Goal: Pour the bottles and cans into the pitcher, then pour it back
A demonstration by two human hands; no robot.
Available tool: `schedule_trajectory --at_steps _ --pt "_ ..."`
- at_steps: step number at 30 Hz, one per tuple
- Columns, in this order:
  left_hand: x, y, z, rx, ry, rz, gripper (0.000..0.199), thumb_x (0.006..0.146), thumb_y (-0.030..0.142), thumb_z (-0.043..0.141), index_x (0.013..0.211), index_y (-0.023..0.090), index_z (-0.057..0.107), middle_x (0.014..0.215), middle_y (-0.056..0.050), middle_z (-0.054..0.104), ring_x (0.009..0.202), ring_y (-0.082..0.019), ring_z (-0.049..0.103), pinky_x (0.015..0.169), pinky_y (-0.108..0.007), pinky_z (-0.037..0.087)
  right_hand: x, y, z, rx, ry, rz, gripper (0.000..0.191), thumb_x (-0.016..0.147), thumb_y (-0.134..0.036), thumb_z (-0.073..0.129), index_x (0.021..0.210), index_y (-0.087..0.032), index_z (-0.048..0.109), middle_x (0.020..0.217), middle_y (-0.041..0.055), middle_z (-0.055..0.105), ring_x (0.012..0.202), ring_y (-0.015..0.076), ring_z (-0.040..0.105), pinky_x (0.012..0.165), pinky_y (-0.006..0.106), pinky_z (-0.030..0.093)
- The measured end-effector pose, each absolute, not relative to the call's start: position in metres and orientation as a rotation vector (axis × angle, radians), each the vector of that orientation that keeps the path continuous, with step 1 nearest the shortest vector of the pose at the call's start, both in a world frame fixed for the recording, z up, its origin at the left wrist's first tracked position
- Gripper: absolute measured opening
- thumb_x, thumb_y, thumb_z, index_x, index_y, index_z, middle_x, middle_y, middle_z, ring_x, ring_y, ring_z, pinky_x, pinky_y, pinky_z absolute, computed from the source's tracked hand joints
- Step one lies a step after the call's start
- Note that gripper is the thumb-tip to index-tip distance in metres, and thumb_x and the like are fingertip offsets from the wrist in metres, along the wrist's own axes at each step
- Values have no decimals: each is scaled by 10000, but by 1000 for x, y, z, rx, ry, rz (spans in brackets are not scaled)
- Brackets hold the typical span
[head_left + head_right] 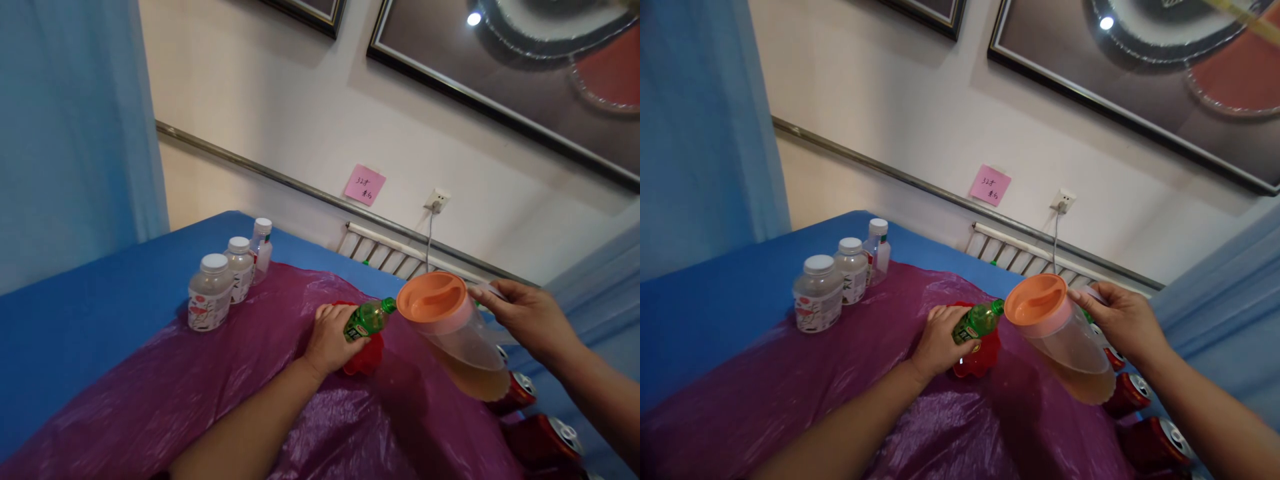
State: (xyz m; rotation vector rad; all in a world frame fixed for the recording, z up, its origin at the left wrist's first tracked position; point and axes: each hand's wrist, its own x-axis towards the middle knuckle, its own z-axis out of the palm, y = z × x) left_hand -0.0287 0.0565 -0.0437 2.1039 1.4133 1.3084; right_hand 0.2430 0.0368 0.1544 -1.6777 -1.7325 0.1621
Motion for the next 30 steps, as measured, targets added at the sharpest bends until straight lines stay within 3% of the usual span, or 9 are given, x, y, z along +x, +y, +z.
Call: schedule_trajectory --at_steps 8,20,30 --pt "-29 55 -43 2102 1419 1330 531 691 322 848 1180 256 653 1165 -47 728 1112 -288 620 1043 -474 370 253 42 147 -1640 -1776 127 630 688 -832 630 557 -218 573 498 -36 401 487 126 359 440 250 303" --pt "-29 55 -43 2098 1415 1333 530 690 322 843 1182 257 658 1163 -45 730 1109 -284 621 1048 -476 368 250 41 150 -1692 -1771 101 651 674 -852 608 529 -227 499 501 -38 371 495 127 342 448 251 279" --pt "-30 54 -43 2108 1405 1338 486 718 337 819 1171 259 659 1158 -49 731 1104 -289 625 1036 -479 377 249 40 151 -1712 -1789 77 675 664 -882 586 543 -219 552 498 -26 402 505 137 367 460 258 292"
